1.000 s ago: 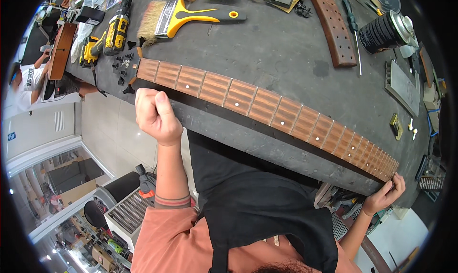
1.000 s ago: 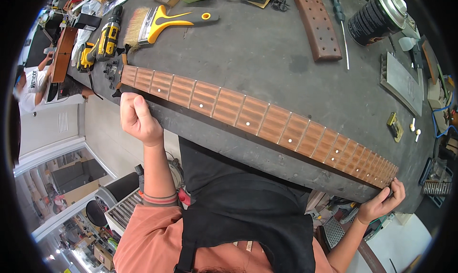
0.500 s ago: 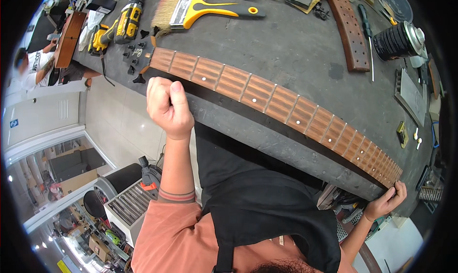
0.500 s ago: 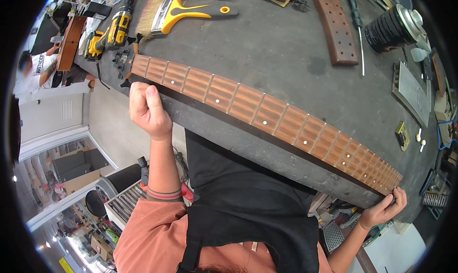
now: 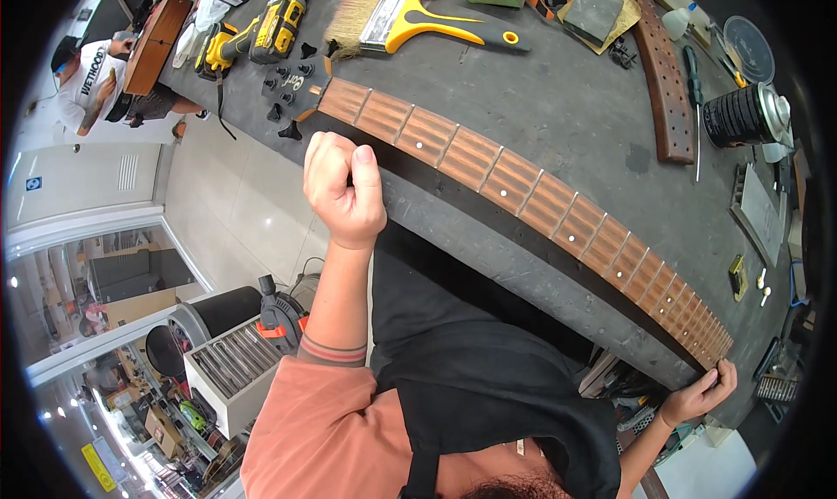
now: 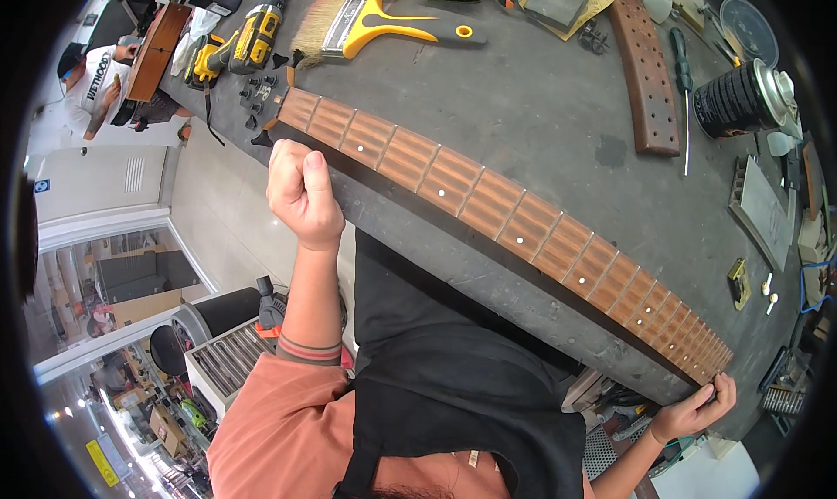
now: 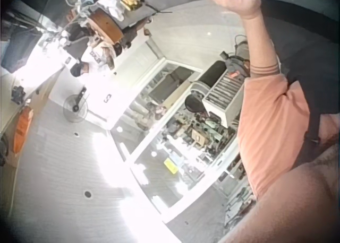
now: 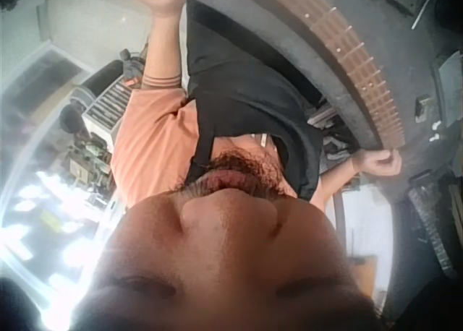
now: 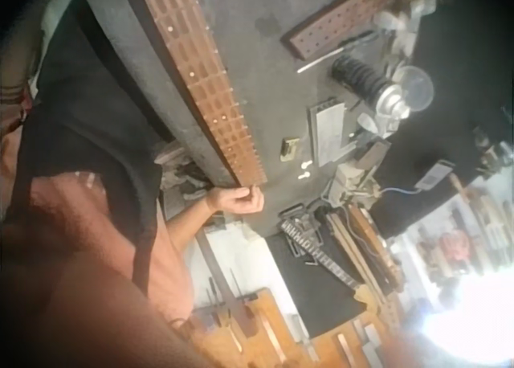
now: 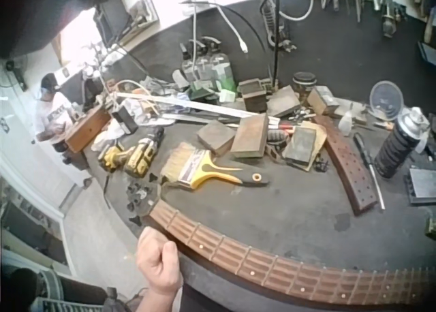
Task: The person sands the edges and fretboard of a guitar neck using a sanding block, then uses a metal file to smooth the frets. The person rotates the neck to access different sides and works methodically along the length of the fretboard.
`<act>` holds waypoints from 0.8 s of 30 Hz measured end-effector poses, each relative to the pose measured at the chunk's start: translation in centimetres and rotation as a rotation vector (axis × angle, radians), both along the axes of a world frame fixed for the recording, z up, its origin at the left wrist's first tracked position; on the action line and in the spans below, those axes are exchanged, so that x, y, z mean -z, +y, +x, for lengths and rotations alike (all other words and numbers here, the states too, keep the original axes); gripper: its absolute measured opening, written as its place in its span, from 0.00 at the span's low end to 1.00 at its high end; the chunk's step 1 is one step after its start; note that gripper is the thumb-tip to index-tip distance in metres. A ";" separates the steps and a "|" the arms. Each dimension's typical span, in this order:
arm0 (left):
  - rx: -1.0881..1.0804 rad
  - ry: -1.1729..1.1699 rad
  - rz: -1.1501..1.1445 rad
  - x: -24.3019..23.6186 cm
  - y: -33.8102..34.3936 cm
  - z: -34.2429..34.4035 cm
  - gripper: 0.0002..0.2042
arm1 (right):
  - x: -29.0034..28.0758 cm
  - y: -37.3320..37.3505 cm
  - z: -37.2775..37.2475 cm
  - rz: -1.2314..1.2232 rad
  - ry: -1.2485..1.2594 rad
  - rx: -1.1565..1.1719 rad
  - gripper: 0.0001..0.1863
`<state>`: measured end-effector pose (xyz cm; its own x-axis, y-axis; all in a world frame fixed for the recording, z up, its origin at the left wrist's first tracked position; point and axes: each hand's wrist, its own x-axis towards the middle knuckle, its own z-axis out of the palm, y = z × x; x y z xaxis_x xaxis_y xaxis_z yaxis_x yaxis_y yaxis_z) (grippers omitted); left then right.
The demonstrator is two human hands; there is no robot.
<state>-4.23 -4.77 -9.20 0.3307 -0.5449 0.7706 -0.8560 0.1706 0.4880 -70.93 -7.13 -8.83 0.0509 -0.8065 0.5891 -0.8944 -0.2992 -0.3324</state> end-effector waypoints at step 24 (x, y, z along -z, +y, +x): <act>-0.199 -0.398 0.307 -3.0 0.4 0.9 0.24 | -1.5 -0.4 4.6 -0.067 -0.089 0.062 0.08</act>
